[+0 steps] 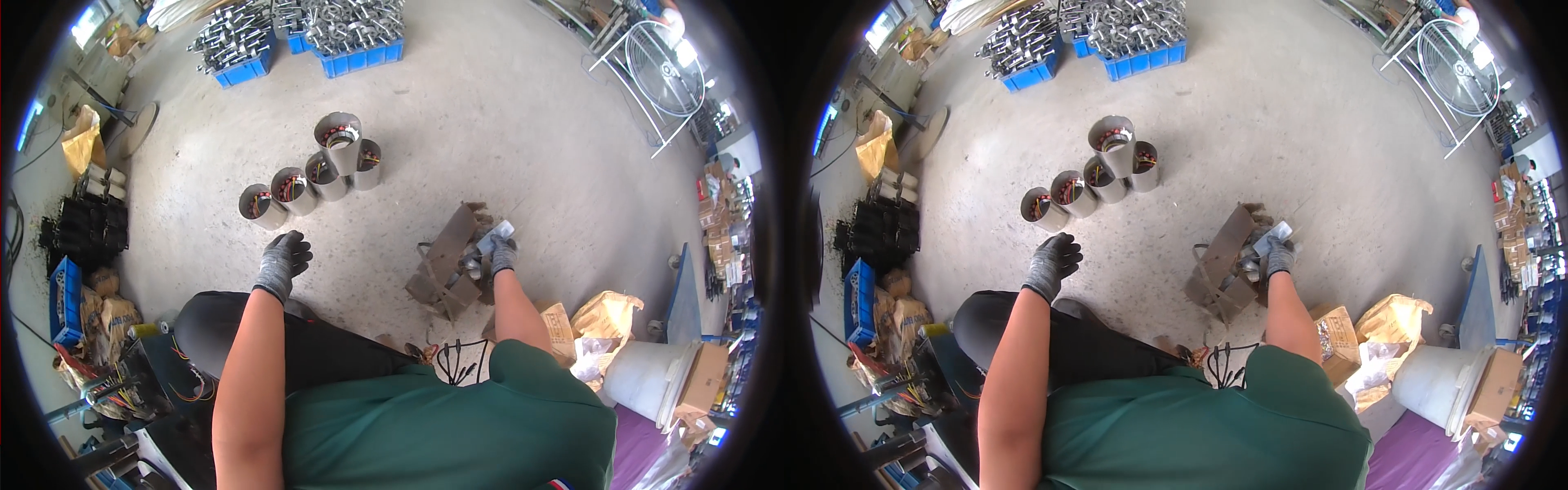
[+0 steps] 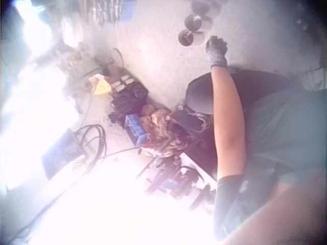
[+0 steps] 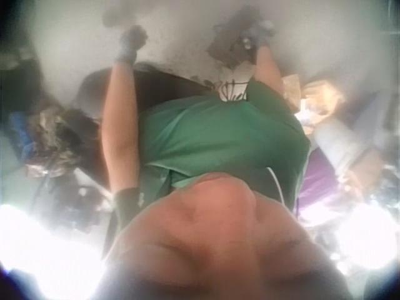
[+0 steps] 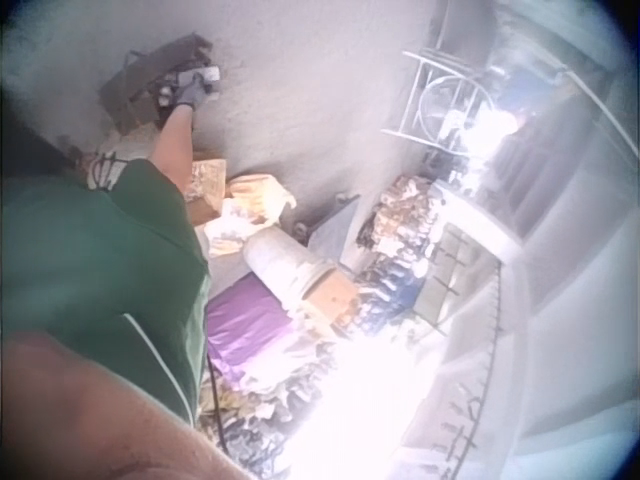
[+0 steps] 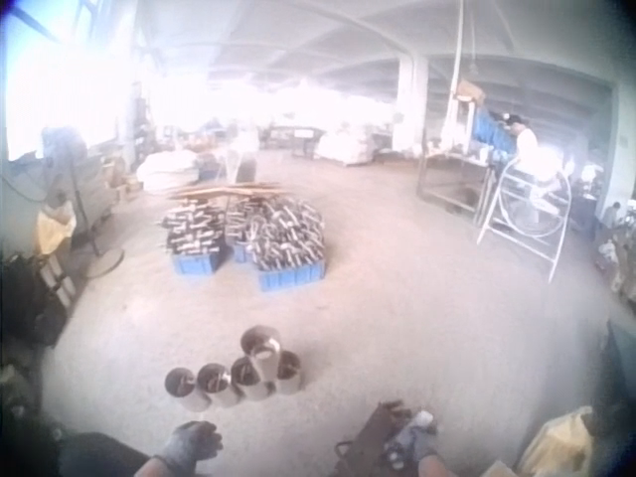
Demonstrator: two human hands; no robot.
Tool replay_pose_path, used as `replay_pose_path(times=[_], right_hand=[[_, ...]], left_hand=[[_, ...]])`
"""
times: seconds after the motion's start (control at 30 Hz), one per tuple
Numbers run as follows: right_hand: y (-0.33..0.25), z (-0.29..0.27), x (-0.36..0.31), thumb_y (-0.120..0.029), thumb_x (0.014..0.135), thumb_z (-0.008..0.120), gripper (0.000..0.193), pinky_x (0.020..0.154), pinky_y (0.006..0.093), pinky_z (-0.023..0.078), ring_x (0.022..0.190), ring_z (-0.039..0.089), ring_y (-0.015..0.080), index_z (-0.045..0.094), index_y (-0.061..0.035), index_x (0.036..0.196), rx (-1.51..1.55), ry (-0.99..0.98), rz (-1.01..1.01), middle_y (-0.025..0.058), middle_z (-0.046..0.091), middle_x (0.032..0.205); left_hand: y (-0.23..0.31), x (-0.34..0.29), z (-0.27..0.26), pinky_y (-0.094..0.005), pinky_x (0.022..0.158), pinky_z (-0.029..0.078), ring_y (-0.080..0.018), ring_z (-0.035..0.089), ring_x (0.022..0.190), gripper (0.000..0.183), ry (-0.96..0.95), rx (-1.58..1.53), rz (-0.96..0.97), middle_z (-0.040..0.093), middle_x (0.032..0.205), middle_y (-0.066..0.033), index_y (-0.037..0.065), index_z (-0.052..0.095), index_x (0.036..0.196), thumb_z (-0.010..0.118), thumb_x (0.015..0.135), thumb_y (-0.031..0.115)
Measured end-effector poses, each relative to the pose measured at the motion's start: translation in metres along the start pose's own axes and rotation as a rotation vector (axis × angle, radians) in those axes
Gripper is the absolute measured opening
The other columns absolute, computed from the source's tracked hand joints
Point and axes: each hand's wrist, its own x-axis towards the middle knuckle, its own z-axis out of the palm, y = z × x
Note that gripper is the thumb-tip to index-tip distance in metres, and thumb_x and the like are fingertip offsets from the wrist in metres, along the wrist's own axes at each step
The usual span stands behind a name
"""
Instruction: The person sits on the floor and picks up metal motor casings, wipes them with a cloth, and then places them into a large industrial press to assemble electrical wire coils into the metal housings.
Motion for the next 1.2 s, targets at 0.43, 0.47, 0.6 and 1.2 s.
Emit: replay_pose_path(times=[0.43,0.47,0.6,1.2], right_hand=[[-0.173,0.118,-0.167,-0.028,0.08,0.079,0.046,0.074,0.0328,0.053,0.084,0.063,0.0176,0.06,-0.0063,0.116,0.25,-0.977,-0.19,0.0035,0.063,0.096],[-0.179,0.132,-0.175,-0.029,0.081,0.077,0.05,0.08,0.0341,0.054,0.087,0.065,0.0209,0.059,-0.0069,0.122,0.24,-1.124,-0.171,0.0047,0.064,0.099],[-0.206,0.178,-0.252,-0.028,0.08,0.081,0.051,0.082,0.0362,0.054,0.094,0.065,0.0203,0.058,-0.0088,0.122,0.396,-1.218,0.086,0.0043,0.066,0.1],[-0.17,0.171,-0.411,-0.035,0.092,0.071,0.043,0.071,0.0269,0.05,0.079,0.059,0.0099,0.066,-0.0003,0.117,-0.562,-1.449,-0.588,-0.0008,0.064,0.09]], left_hand=[[0.021,-0.098,-0.001,-0.0337,0.076,0.054,-0.0195,0.07,0.085,0.034,-0.187,-0.266,0.306,0.072,0.101,-0.0086,0.007,0.064,0.12,0.063,0.097,0.033],[0.024,-0.108,-0.005,-0.0334,0.077,0.054,-0.0194,0.069,0.087,0.035,-0.215,-0.275,0.363,0.072,0.102,-0.0089,0.007,0.064,0.12,0.063,0.098,0.034],[0.043,-0.137,-0.013,-0.0349,0.083,0.055,-0.0199,0.07,0.094,0.036,-0.29,-0.297,0.481,0.072,0.109,-0.007,0.01,0.064,0.123,0.062,0.099,0.037],[-0.004,-0.133,0.01,-0.0379,0.095,0.054,-0.0219,0.061,0.115,0.078,-0.398,-0.183,0.555,0.062,0.126,-0.0129,0.003,0.034,0.151,0.077,0.091,0.028]])
